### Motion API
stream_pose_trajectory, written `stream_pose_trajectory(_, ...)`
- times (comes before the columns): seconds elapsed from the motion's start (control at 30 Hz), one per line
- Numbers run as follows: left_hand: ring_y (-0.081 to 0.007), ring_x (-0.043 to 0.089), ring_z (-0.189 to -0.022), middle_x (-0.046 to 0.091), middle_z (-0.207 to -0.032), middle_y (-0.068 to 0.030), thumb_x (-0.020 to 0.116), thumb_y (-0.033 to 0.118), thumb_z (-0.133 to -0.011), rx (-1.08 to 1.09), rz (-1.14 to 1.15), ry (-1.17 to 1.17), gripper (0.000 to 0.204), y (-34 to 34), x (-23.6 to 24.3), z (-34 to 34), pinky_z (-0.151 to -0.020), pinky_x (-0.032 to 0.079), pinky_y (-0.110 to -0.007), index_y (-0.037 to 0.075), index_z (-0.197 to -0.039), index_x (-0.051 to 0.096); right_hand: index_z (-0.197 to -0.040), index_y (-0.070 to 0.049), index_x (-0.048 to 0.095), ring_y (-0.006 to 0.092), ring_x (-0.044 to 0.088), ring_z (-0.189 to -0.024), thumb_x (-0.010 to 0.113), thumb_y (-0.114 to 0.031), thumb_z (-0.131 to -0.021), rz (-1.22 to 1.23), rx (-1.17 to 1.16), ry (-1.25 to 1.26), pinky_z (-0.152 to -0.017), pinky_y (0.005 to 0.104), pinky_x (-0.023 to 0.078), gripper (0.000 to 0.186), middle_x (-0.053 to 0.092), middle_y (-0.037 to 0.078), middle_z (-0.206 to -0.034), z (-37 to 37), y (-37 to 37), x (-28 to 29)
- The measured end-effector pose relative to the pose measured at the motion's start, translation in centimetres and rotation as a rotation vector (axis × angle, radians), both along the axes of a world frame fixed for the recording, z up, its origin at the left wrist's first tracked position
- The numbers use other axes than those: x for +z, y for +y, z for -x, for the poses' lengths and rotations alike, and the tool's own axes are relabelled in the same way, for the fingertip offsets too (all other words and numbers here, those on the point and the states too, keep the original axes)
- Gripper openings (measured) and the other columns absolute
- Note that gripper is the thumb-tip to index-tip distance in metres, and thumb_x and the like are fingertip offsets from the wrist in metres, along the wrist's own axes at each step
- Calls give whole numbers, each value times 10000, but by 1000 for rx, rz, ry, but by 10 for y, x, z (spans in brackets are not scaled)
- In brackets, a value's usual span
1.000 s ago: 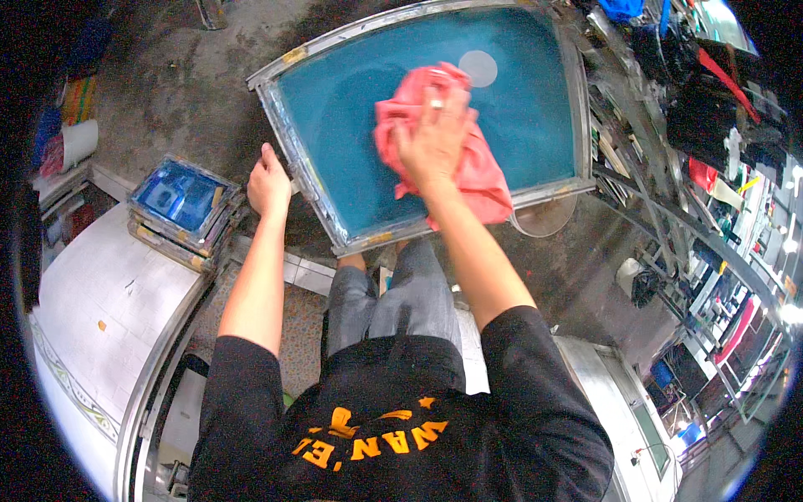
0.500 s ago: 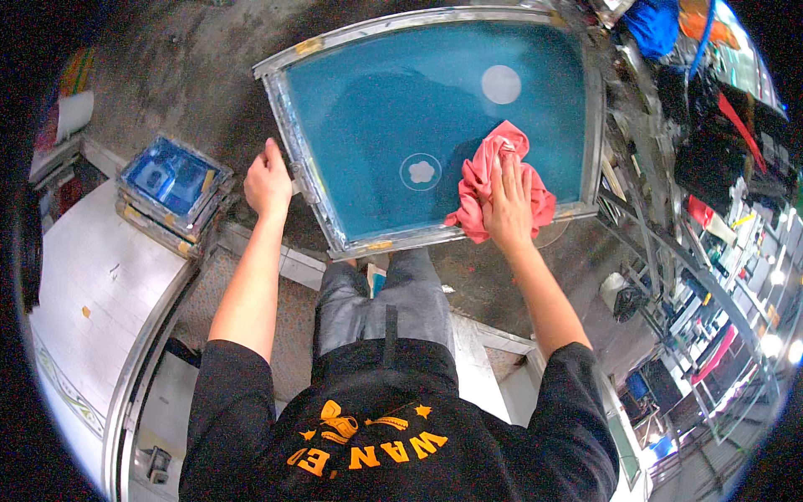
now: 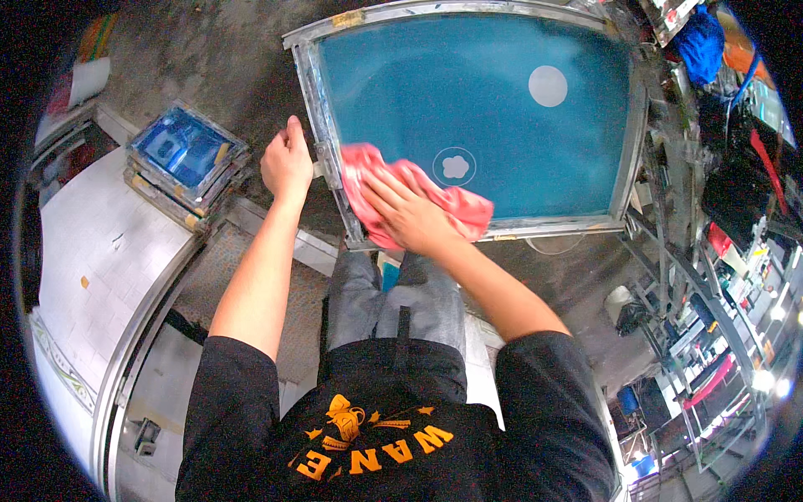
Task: The person applies black ink to a screen printing frame using a squeegee, then wipes the screen with a cloth. The person also cleans the squeegee in a bucket of water and wipes the screen again with a pink cloth.
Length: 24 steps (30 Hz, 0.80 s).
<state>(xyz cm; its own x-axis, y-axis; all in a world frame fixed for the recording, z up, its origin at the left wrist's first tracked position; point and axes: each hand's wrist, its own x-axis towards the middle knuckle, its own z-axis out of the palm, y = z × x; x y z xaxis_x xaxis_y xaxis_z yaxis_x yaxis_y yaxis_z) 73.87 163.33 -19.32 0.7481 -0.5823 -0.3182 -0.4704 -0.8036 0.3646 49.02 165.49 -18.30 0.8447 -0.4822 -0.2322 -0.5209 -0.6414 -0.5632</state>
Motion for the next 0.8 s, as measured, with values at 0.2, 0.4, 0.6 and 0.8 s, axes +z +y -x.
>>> stream_pose_trajectory(0.2,-415,710,-905,750,-887,-169,444,595,-992,-42,18,8,601,-2,-5,2,-800,544,-519,97,-933,774,-1498,-134,499,277,364,-1491,661,-448,-878,426,-244,238,-1209,573,209,714,431,93,-1591,85,-104,17)
stream_pose_trajectory(0.4,-431,702,-931,749,-940,-185,449,606,-981,-30,-24,-13,614,-1,-1,-1,-817,535,-527,88,-973,779,-1538,-102,434,265,295,-1527,668,-577,-830,286,-232,-44,-1228,563,184,885,371,106,-1627,-26,-69,-5)
stream_pose_trajectory(0.6,-427,700,-900,744,-916,-188,477,569,-993,-77,10,-1,574,3,-10,-5,-776,532,-524,78,-941,769,-1518,-151,468,248,301,-1528,825,-482,-684,33,164,284,-1252,535,169,966,392,83,-1616,116,-86,35)
stream_pose_trajectory(0.8,-427,699,-875,742,-893,-182,477,560,-995,-98,28,17,569,-2,-9,1,-758,528,-517,75,-921,765,-1446,-88,523,311,341,-1502,765,-603,-695,527,-209,138,-1233,552,180,942,431,138,-1575,159,-153,19)
